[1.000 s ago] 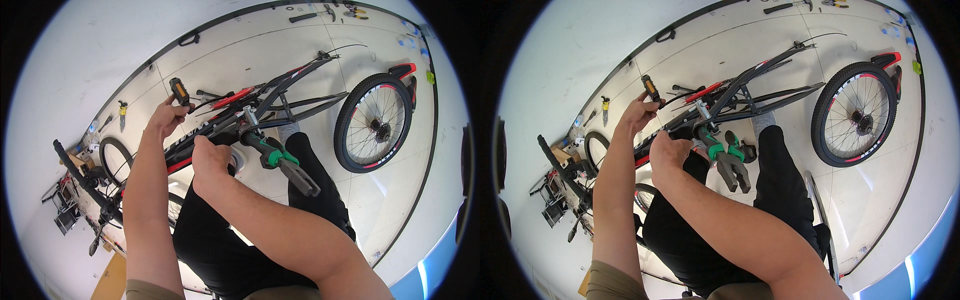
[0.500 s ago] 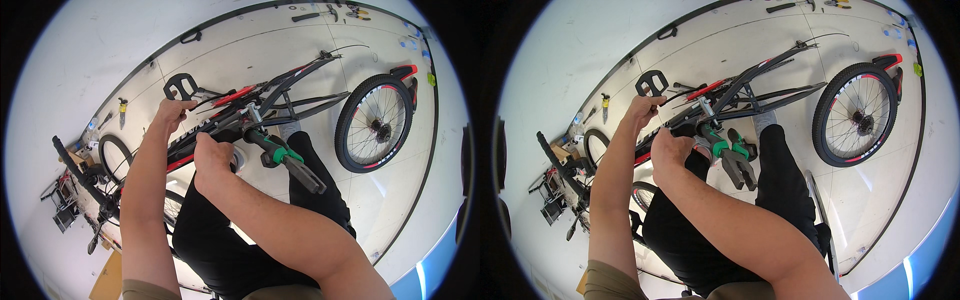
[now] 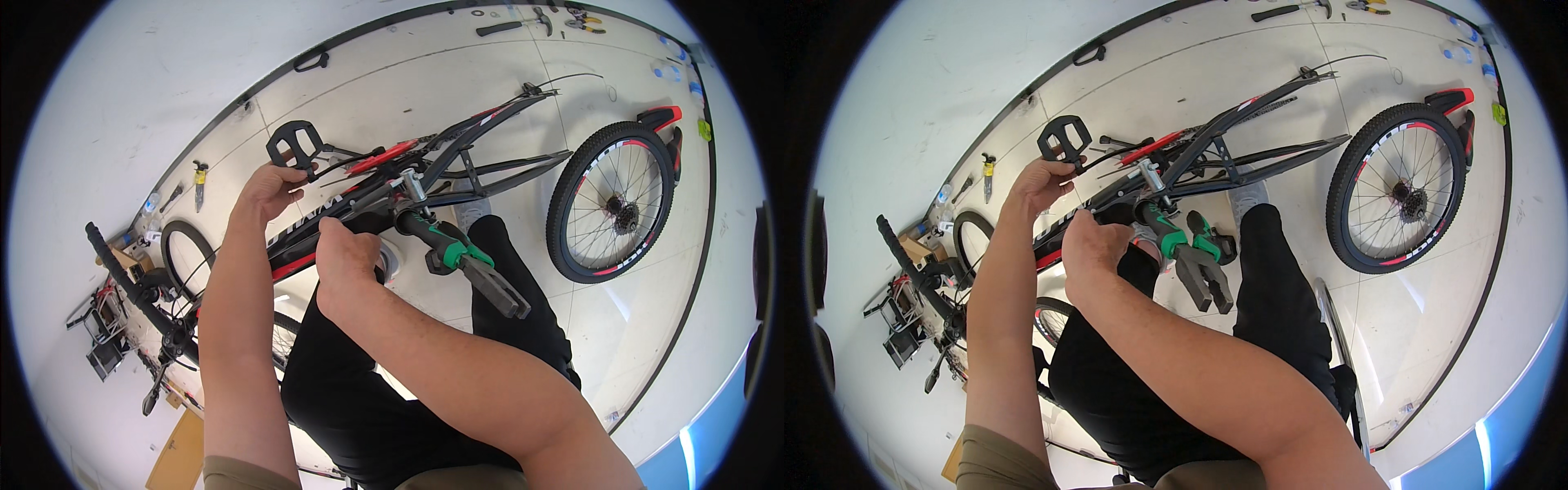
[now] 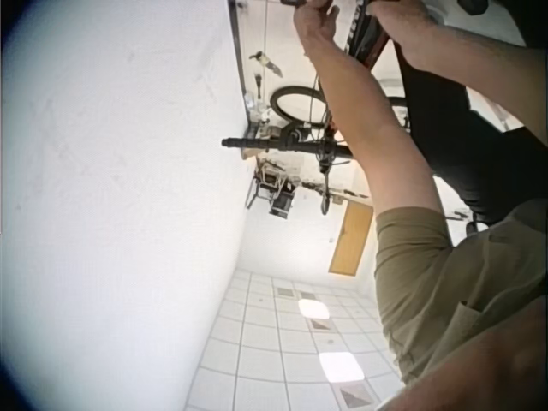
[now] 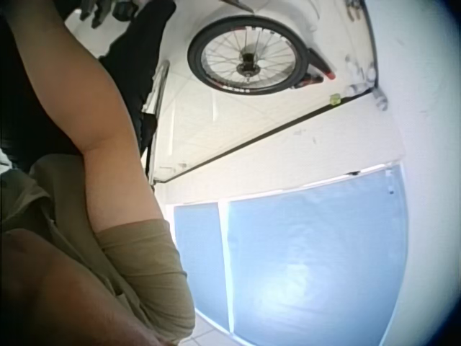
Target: The person works on a bicycle lying upside down on a tiled floor. They use a screwdriver to adjust the crankset and pedals, then use pliers to manipulate a cable near the bottom bracket. The person rotates the pedals and repositions the bike during the process.
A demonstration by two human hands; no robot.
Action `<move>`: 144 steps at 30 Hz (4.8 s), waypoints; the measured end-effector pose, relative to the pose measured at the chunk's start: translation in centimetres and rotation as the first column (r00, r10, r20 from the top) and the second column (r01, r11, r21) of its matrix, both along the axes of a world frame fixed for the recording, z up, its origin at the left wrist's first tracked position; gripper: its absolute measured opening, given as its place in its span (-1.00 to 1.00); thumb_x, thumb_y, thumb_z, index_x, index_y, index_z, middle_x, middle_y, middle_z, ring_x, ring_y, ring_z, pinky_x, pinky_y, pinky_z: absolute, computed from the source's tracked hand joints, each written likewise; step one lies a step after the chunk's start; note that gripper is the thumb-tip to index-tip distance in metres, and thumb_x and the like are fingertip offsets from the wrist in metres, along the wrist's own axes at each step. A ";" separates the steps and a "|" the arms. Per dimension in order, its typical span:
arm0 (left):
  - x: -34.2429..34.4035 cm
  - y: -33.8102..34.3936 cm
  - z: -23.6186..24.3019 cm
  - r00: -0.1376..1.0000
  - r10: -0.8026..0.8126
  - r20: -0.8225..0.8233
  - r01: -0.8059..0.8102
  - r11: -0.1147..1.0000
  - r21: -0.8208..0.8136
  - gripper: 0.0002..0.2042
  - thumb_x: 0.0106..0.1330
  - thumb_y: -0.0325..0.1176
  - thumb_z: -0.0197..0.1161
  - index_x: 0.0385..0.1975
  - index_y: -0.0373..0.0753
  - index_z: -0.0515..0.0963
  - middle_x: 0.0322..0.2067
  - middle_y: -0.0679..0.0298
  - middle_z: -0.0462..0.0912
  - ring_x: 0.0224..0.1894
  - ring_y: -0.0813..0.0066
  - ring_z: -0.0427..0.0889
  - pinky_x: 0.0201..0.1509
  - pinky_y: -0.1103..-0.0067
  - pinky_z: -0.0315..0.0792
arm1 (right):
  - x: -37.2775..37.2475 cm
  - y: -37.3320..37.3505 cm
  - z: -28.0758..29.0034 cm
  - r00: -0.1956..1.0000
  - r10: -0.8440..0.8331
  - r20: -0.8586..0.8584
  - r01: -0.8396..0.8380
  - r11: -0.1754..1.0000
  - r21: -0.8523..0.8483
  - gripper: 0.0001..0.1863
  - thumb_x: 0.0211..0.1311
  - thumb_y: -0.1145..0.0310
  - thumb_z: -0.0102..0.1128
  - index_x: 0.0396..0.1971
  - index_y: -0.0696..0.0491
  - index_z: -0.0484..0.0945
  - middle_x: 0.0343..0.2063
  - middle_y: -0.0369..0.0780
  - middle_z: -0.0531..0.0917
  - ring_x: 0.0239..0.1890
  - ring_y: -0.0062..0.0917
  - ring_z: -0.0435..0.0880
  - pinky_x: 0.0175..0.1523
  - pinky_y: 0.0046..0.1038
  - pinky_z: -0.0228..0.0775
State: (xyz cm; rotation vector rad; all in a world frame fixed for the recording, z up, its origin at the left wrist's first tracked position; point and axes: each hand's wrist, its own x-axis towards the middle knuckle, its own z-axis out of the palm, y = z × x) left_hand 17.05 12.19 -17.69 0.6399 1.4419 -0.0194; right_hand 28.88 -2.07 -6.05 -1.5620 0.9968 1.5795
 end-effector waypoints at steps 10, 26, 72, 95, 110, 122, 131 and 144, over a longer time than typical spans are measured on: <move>-0.3 0.0 -0.7 0.999 -0.050 -0.004 0.050 0.998 0.045 -0.37 0.18 -0.70 0.21 0.30 -0.25 0.26 -0.14 0.09 0.69 -0.20 0.48 0.59 -0.19 0.49 0.42 | 0.1 0.0 0.3 1.000 0.020 0.010 -0.020 1.000 -0.018 -0.21 0.08 0.30 0.22 0.24 0.42 0.16 0.25 0.11 0.34 0.23 -0.24 0.39 0.30 -0.37 0.18; -0.2 0.3 -1.5 0.992 -0.094 -0.087 0.106 0.983 0.151 -0.25 0.08 -0.70 0.34 0.34 -0.31 0.20 -0.27 0.15 0.67 -0.25 0.41 0.64 -0.32 0.47 0.36 | -0.2 0.2 -0.1 0.999 0.019 0.030 -0.019 1.000 -0.005 -0.29 0.10 0.32 0.18 0.18 0.44 0.20 0.19 0.16 0.37 0.20 -0.17 0.43 0.27 -0.34 0.23; 0.7 -0.3 -0.4 0.962 -0.192 -0.194 0.237 0.940 0.244 -0.57 -0.03 -0.62 0.43 -0.11 -0.34 0.50 -0.36 0.16 0.70 -0.43 0.47 0.63 -0.48 0.57 0.38 | -1.3 -1.0 -1.8 0.989 -0.146 -0.001 0.146 0.985 0.087 -0.34 0.11 0.36 0.28 0.16 0.36 0.28 0.13 -0.01 0.46 0.07 -0.33 0.52 0.19 -0.41 0.30; 2.6 -0.9 -0.2 0.907 -0.158 -0.390 0.269 0.931 0.247 -0.22 -0.05 -0.52 0.54 0.19 -0.39 0.21 -0.22 0.07 0.62 -0.21 0.31 0.61 -0.24 0.38 0.42 | -2.1 -1.5 -4.2 0.994 -0.088 0.064 0.080 0.990 0.115 -0.55 0.21 0.51 0.14 0.05 0.28 0.21 -0.03 -0.08 0.48 -0.05 -0.38 0.58 0.07 -0.29 0.45; -1.1 0.5 -1.2 1.000 -0.025 0.005 0.025 0.999 -0.024 -0.19 0.13 -0.66 0.28 0.41 -0.09 0.10 -0.17 0.17 0.70 -0.33 0.54 0.55 -0.26 0.52 0.31 | -1.9 -1.1 -3.0 0.991 -0.120 0.064 0.116 0.992 0.057 -0.35 0.12 0.37 0.23 0.14 0.38 0.22 0.12 0.01 0.45 0.11 -0.31 0.49 0.24 -0.39 0.27; -1.7 -0.1 -2.2 0.997 -0.020 0.076 0.014 0.997 0.077 0.05 0.10 -0.70 0.31 0.49 -0.19 -0.31 -0.22 0.05 0.72 -0.30 0.44 0.63 -0.25 0.52 0.40 | -2.2 -0.9 -3.5 0.994 -0.099 0.056 0.098 0.995 0.019 -0.54 0.19 0.46 0.17 0.04 0.26 0.26 -0.06 -0.10 0.51 -0.09 -0.42 0.57 0.04 -0.34 0.41; -2.0 -0.6 -2.3 0.998 -0.045 0.050 0.037 0.989 0.144 0.07 0.07 -0.65 0.39 0.48 -0.26 -0.30 -0.22 0.06 0.73 -0.24 0.42 0.65 -0.22 0.52 0.40 | -1.2 -0.5 -1.5 0.994 -0.106 0.033 0.105 0.994 0.031 -0.38 0.13 0.38 0.22 0.13 0.35 0.23 0.13 0.01 0.44 0.13 -0.32 0.49 0.24 -0.41 0.28; -1.4 -0.9 -2.0 0.999 -0.040 -0.027 0.045 0.975 0.217 -0.01 -0.04 -0.61 0.50 0.41 -0.42 0.00 -0.34 0.12 0.73 -0.41 0.48 0.60 -0.36 0.57 0.38 | -1.5 -0.7 -2.2 0.996 -0.085 0.031 0.085 0.996 0.025 -0.37 0.12 0.36 0.22 0.13 0.37 0.24 0.13 0.01 0.44 0.12 -0.30 0.50 0.24 -0.41 0.27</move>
